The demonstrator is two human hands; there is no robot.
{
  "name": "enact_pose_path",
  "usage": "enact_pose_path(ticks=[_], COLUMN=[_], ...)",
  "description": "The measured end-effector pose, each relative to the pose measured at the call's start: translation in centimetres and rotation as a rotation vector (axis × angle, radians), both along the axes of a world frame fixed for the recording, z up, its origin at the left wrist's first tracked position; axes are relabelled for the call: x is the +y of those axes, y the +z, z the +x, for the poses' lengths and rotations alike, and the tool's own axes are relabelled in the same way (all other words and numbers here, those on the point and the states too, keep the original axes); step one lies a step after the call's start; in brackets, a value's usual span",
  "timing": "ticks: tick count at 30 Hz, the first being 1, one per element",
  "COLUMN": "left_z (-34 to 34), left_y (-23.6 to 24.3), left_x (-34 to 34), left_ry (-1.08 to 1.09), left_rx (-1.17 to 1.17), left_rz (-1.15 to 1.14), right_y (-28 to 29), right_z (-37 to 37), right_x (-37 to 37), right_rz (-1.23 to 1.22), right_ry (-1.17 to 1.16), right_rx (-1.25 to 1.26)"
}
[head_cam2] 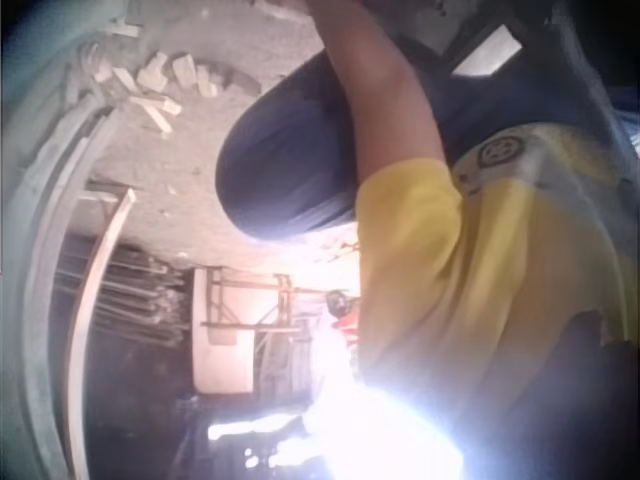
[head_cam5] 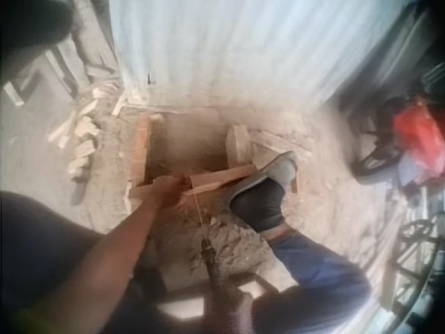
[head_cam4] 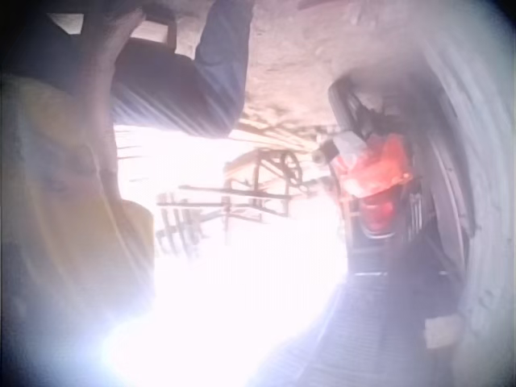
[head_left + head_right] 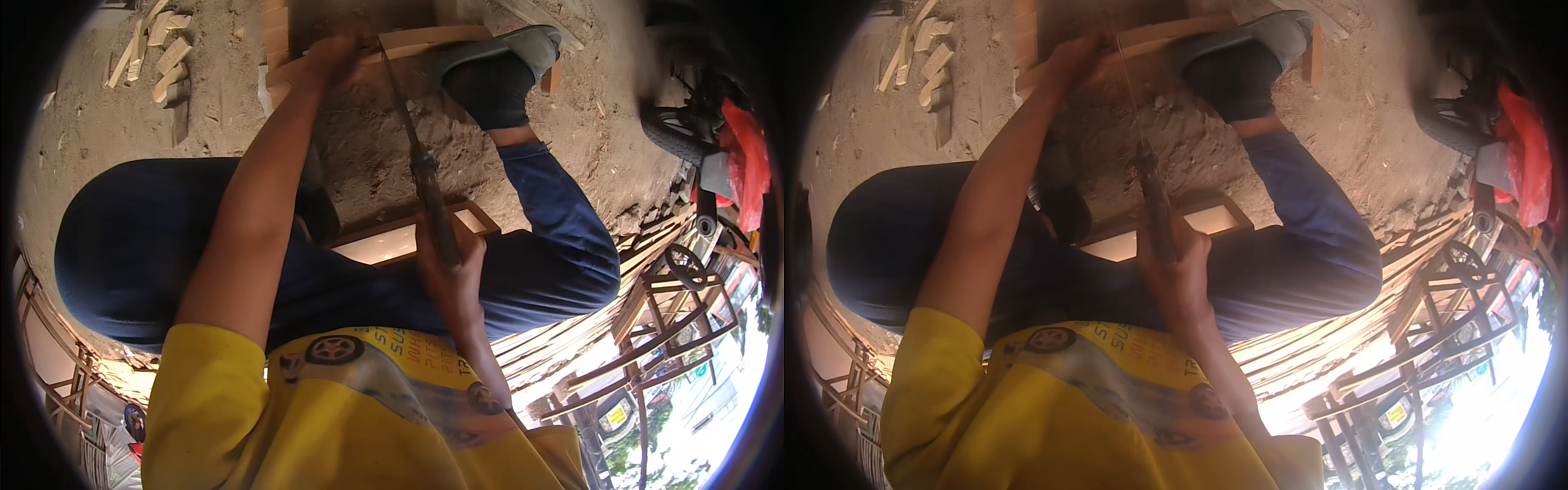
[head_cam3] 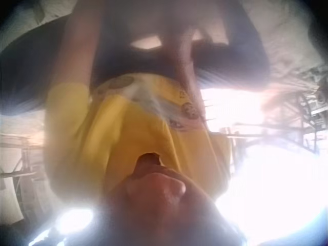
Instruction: The person sits on the ground and uses a hand saw to cut a small piece of wood held between their legs. They repeatedly saw back and forth to make a cut in the wood.
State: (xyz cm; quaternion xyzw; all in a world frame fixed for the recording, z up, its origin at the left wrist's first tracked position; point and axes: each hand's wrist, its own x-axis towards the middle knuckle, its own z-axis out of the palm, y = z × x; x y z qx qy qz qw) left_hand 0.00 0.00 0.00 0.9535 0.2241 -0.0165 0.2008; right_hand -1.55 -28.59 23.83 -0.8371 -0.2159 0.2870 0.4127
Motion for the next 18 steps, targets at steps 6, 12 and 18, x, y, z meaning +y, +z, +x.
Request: enact_pose_path(ticks=[6, 12, 18], left_z=[0.3, 0.3, -0.1], left_y=[1.7, 1.1, 0.2], left_x=[0.0, -0.6, 0.7], left_ry=[0.03, 0.057, 0.029], left_rx=[-0.024, 0.054, -0.008], left_rz=[-0.045, -0.049, -0.048], right_y=[1.6, -2.4, 0.3], right_z=[-0.3, 1.2, 0.7], right_x=[-0.7, 0.3, 1.4], right_rz=[-0.111, -0.168, -0.113], right_ry=[-0.029, -0.277, -0.174], right_rx=[0.013, 0.091, 0.188])
